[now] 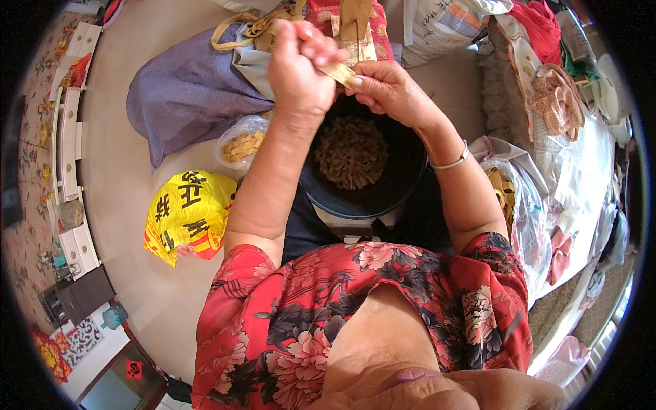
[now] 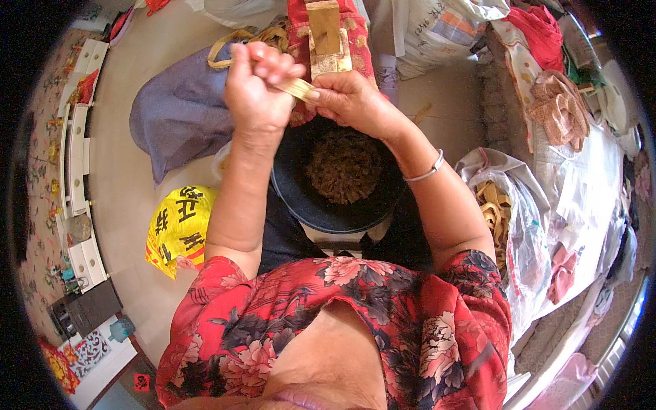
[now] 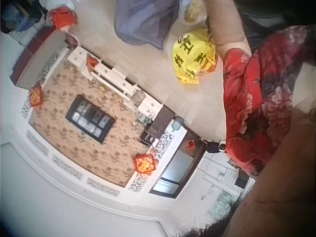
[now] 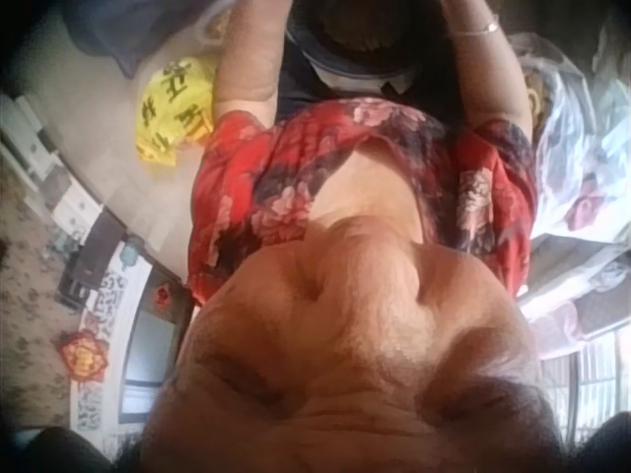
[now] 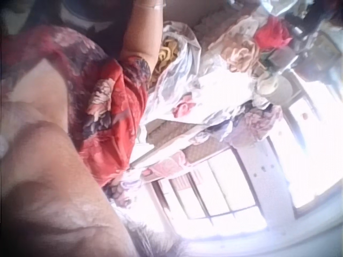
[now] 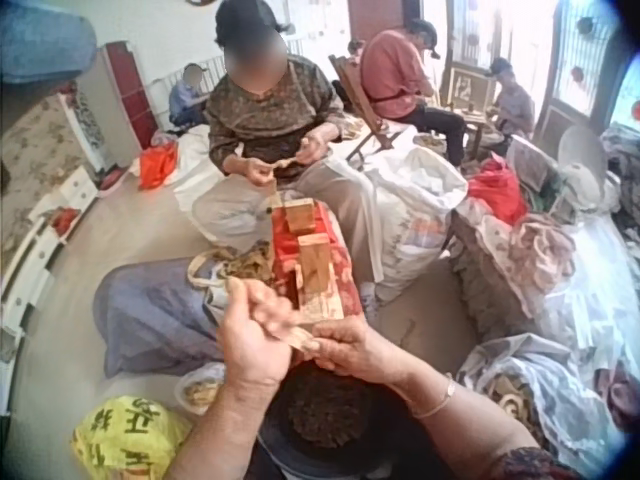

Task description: The person is stuffing and folding flexible strips of food around a filling by hand and dropping the completed pieces into a bucket.

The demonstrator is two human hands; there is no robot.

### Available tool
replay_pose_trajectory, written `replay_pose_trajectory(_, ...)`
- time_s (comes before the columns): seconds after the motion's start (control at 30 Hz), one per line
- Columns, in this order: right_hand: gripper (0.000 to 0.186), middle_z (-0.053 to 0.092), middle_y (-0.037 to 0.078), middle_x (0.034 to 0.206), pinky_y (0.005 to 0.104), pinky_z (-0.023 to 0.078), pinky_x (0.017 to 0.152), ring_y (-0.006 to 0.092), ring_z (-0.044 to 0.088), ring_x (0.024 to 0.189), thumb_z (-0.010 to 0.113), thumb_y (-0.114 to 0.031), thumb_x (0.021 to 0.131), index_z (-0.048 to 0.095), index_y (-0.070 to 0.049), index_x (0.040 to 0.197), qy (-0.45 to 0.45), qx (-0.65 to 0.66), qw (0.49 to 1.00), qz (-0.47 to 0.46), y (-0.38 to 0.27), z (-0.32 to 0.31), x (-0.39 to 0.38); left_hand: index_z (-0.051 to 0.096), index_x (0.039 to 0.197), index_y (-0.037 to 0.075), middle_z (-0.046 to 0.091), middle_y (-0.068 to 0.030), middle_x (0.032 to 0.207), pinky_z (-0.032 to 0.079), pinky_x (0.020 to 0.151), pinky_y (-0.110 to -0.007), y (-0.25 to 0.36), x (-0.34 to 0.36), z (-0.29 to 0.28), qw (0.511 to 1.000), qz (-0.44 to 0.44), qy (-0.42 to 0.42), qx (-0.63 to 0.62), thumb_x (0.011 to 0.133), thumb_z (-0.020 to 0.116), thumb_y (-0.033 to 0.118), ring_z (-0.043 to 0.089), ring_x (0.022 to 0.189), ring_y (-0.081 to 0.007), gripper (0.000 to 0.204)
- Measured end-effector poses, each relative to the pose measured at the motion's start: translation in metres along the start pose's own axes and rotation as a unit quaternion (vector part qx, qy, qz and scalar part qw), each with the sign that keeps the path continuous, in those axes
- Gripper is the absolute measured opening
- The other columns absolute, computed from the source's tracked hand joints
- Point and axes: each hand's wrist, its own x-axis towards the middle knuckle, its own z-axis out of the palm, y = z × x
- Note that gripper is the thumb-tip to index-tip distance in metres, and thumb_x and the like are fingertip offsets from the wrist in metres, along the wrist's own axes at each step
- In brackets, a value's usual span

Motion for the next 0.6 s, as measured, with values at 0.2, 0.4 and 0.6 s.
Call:
replay_pose_trajectory(0.2, 0.019, 0.04, -0.004, 0.059, 0.0168, 0.026, 0.041, 0.0022, 0.032, 0.048, 0.051, -0.017, 0.091, 0.058, 0.001, 0.092, -0.037, 0.279, 0.959, 0.032, -0.01, 0.003, -0.011, 0.054, 0.081, 0.005, 0.035, 0.002, 0.055, 0.024, 0.042, -0.022, 0.013, 0.001, -0.002, 0.878, 0.307, -0.005, 0.366, 0.096, 0.033, 0.041, 0.027, 0.045, -0.0079, 0.044)
replay_pose_trajectory(0.4, 0.012, 0.056, 0.012, 0.065, 0.0302, 0.043, 0.05, 0.0138, 0.056, 0.058, 0.059, -0.01, 0.082, 0.055, 0.0, 0.087, 0.212, -0.253, 0.911, -0.247, 0.007, 0.015, -0.007, 0.063, 0.105, 0.002, 0.063, -0.0149, 0.105, 0.045, 0.087, -0.033, -0.019, -0.022, -0.002, 0.684, 0.339, -0.201, 0.614, 0.095, 0.041, 0.031, 0.06, 0.1, -0.0276, 0.038)
replay_pose_trajectory(0.6, 0.019, 0.058, 0.003, 0.066, 0.0257, 0.046, 0.056, 0.012, 0.055, 0.06, 0.056, -0.017, 0.089, 0.06, 0.0, 0.097, 0.199, -0.034, 0.971, -0.127, 0.006, 0.011, -0.009, 0.063, 0.1, -0.002, 0.056, -0.0151, 0.118, 0.044, 0.081, -0.027, -0.015, -0.02, -0.009, 0.773, 0.159, -0.142, 0.597, 0.072, 0.048, 0.0, 0.055, 0.093, -0.0189, 0.031)
